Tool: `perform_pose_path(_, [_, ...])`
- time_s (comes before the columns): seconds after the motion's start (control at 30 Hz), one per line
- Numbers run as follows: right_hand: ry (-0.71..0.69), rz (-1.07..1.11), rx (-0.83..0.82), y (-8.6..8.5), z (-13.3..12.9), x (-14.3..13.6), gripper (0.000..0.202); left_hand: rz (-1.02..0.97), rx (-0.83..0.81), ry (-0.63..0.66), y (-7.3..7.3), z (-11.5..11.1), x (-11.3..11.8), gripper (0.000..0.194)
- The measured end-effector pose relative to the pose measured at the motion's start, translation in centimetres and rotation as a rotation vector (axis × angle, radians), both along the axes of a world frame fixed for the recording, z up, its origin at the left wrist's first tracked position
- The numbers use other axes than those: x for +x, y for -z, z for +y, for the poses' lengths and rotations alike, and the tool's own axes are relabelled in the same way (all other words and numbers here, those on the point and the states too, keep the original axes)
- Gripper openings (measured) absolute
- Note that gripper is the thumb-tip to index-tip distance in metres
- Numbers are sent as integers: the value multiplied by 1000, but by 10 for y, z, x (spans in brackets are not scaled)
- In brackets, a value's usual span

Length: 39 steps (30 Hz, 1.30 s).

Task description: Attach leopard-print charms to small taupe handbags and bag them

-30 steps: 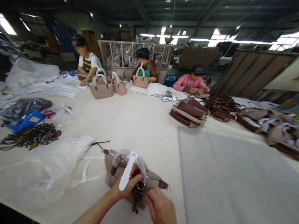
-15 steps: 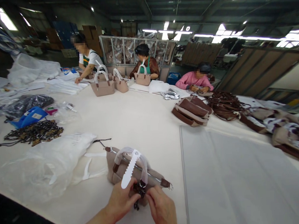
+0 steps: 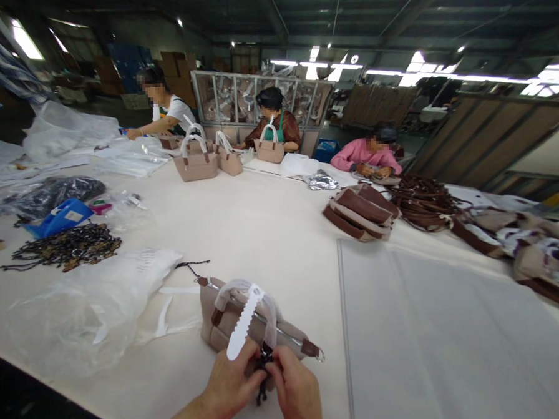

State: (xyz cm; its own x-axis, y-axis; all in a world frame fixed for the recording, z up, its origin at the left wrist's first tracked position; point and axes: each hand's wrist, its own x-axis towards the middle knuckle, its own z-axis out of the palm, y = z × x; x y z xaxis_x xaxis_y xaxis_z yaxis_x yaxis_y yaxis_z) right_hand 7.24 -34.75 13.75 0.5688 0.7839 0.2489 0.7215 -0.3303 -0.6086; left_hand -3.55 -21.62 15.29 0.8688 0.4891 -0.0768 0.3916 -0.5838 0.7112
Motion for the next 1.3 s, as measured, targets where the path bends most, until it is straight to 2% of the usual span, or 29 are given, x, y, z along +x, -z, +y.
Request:
perform_pose_path(0.1, [-5, -30, 38, 1, 2, 1, 14, 20, -109, -42, -6, 2, 2, 8])
perform_pose_path(0.23, [-50, -77, 66, 1, 4, 4, 18, -1, -182, -81, -13, 7, 10, 25])
perform_pose_path(0.33, [-59, -63, 70, 0, 4, 5, 18, 12, -194, -61, -12, 8, 15, 24])
perform_pose_path(0.43, [-59, -29, 58, -1, 5, 6, 17, 17, -140, -65, -7, 7, 15, 18])
perform_pose_path(0.5, [-58, 1, 51, 1, 5, 6, 18, 1, -71, -56, -3, 6, 13, 20])
perform_pose_path(0.6, [-43, 49, 45, 5, 4, 6, 19, -38, 35, 21, 2, 8, 10, 28])
perform_pose_path(0.73, [17, 100, 29, 10, 4, 3, 16, -89, 174, 152, 3, 13, 9, 29])
perform_pose_path(0.83, [57, 150, 45, 9, 4, 1, 12, -105, 242, 148, 4, 14, 10, 26])
perform_pose_path(1.07, [83, 310, 71, 11, 9, 0, 4, -96, 291, 193, 11, 15, 14, 20])
perform_pose_path(1.2, [65, 302, 39, 13, 10, 0, 5, 15, 258, 212, 10, 15, 19, 15])
perform_pose_path(1.3, [53, 224, 68, 9, 9, 0, 8, 80, 224, 193, 6, 14, 20, 14])
